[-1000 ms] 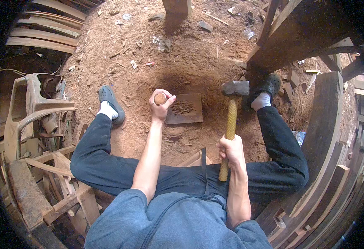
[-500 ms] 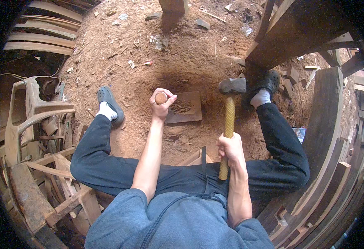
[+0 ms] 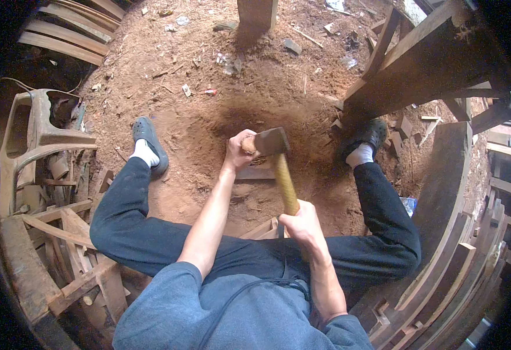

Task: The person sits on the ground and uses a hammer and chisel to carve a small wooden block. They repeatedly strike the chisel to remove wood shavings and shape the block.

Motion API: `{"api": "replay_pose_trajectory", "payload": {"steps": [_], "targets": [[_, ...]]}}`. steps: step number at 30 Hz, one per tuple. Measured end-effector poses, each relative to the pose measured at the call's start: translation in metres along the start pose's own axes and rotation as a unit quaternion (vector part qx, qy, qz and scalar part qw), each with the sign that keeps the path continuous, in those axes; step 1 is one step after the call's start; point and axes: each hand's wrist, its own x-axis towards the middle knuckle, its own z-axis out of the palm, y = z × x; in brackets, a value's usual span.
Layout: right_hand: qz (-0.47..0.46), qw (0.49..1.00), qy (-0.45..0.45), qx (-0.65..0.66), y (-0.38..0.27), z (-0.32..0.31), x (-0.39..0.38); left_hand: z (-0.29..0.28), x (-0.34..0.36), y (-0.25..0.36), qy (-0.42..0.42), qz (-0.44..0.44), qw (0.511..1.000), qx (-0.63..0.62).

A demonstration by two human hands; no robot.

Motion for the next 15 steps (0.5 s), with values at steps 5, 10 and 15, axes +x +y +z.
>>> {"api": "replay_pose_trajectory", "payload": {"steps": [5,10,15], "targets": [[0.012,0.996,-0.004,-0.083,0.008,0.018,0.015,0.001,-0.002,0.001,-0.002,-0.002,1.000,0.003],[0.011,0.998,0.009,-0.068,0.018,0.025,0.022,0.001,0.002,-0.003,-0.023,-0.020,0.999,-0.016],[-0.030,0.997,0.057,-0.031,0.020,0.030,0.013,0.004,0.003,-0.001,-0.029,0.037,0.999,0.019]]}}
